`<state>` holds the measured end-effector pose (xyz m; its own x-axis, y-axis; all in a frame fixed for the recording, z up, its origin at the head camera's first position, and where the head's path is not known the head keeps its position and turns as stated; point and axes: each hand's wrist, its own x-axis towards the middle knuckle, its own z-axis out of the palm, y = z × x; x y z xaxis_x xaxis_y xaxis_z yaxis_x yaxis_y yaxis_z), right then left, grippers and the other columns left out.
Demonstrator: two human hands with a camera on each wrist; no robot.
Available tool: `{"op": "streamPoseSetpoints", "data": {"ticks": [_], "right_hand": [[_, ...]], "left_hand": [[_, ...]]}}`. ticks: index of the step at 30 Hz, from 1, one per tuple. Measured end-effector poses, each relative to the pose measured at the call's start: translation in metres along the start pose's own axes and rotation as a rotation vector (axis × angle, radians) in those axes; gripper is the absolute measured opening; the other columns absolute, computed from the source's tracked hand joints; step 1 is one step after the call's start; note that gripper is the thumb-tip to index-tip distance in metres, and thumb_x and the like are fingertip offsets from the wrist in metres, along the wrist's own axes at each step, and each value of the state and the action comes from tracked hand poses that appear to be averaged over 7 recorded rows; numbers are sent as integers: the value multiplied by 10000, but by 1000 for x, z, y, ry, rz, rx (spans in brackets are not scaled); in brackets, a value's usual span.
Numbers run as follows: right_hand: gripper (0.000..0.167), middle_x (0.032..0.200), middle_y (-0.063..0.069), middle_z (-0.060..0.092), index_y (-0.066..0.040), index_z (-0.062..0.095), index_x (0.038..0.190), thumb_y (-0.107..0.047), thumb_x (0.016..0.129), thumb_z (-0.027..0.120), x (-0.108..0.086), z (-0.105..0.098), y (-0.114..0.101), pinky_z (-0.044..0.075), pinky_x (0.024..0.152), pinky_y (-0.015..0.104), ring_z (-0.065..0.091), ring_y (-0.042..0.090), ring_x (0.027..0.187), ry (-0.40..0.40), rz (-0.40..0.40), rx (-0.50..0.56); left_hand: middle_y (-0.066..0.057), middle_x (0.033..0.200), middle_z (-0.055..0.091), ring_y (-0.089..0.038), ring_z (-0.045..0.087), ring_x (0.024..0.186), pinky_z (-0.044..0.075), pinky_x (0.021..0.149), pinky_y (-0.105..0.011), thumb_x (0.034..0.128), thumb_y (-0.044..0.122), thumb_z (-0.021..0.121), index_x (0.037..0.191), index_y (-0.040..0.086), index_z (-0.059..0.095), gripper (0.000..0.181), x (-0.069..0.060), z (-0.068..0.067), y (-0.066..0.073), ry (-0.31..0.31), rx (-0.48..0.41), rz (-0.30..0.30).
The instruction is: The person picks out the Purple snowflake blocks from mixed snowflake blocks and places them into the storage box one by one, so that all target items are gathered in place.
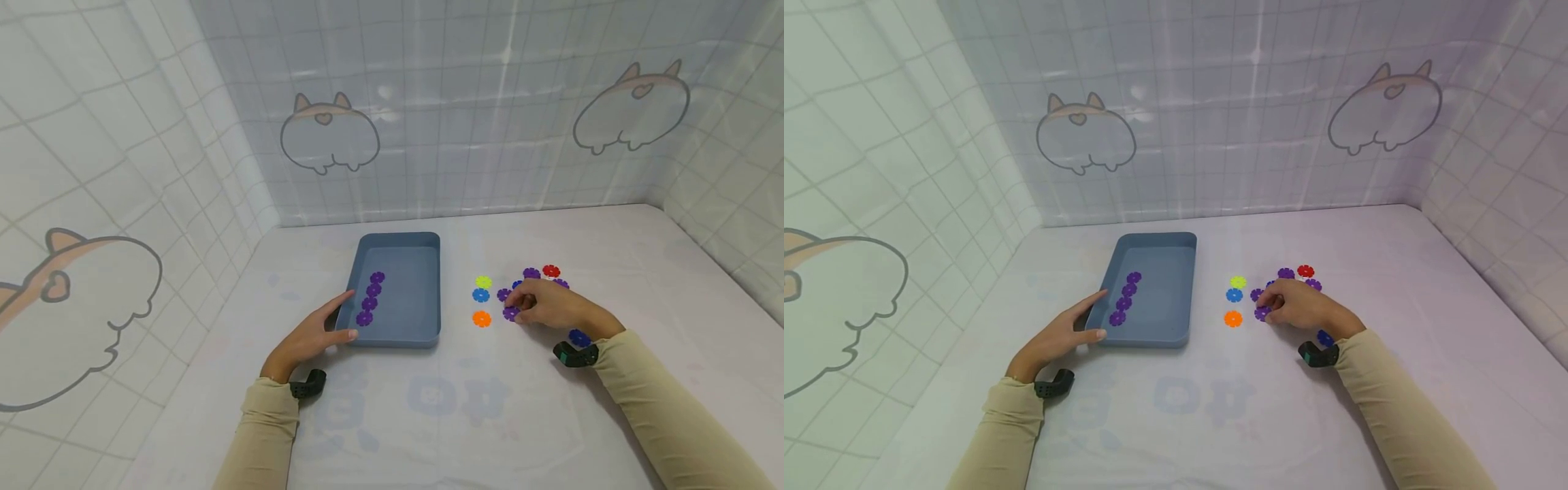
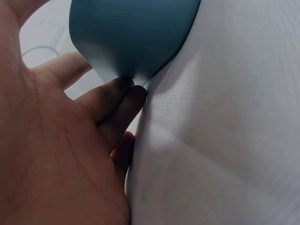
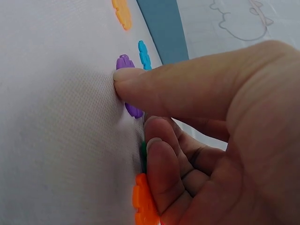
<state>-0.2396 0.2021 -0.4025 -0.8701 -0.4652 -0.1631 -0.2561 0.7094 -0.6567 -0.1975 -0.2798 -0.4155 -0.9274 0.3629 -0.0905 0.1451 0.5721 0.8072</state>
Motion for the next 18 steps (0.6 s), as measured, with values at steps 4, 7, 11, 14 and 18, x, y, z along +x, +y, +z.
{"op": "streamPoseSetpoints", "data": {"ticks": [4,7,11,14,18], "right_hand": [[236,962,41,588,-104,699,1120,-128,894,761,0,0,1,507,765,347,534,238,905,-1,-4,7],[236,960,45,586,-97,688,1116,-121,892,759,0,0,2,508,768,353,534,240,901,-4,-9,17],[247,960,48,584,-93,677,1115,-126,886,764,0,0,3,509,761,355,532,243,900,-7,-7,26],[251,955,49,582,-94,669,1110,-130,882,770,1,0,3,506,752,357,529,242,895,-10,-7,36],[251,943,47,581,-101,664,1095,-139,875,779,1,0,4,501,741,359,529,241,884,-11,-13,42]], "left_hand": [[-18,1648,212,-315,134,1513,130,1154,-660,893,474,718,1597,333,270,846,0,0,-1,0,1,2],[-22,1649,210,-323,132,1513,134,1149,-668,897,471,715,1597,334,269,841,0,0,-1,-2,0,6],[-25,1649,212,-327,134,1513,138,1146,-672,900,469,713,1598,331,270,838,0,-1,-2,0,2,10],[-19,1648,212,-321,137,1513,139,1149,-667,898,475,714,1597,334,271,840,0,-1,-2,2,6,8],[-39,1650,211,-336,142,1511,144,1147,-669,901,473,711,1603,313,265,847,1,0,-3,1,19,7]]}}
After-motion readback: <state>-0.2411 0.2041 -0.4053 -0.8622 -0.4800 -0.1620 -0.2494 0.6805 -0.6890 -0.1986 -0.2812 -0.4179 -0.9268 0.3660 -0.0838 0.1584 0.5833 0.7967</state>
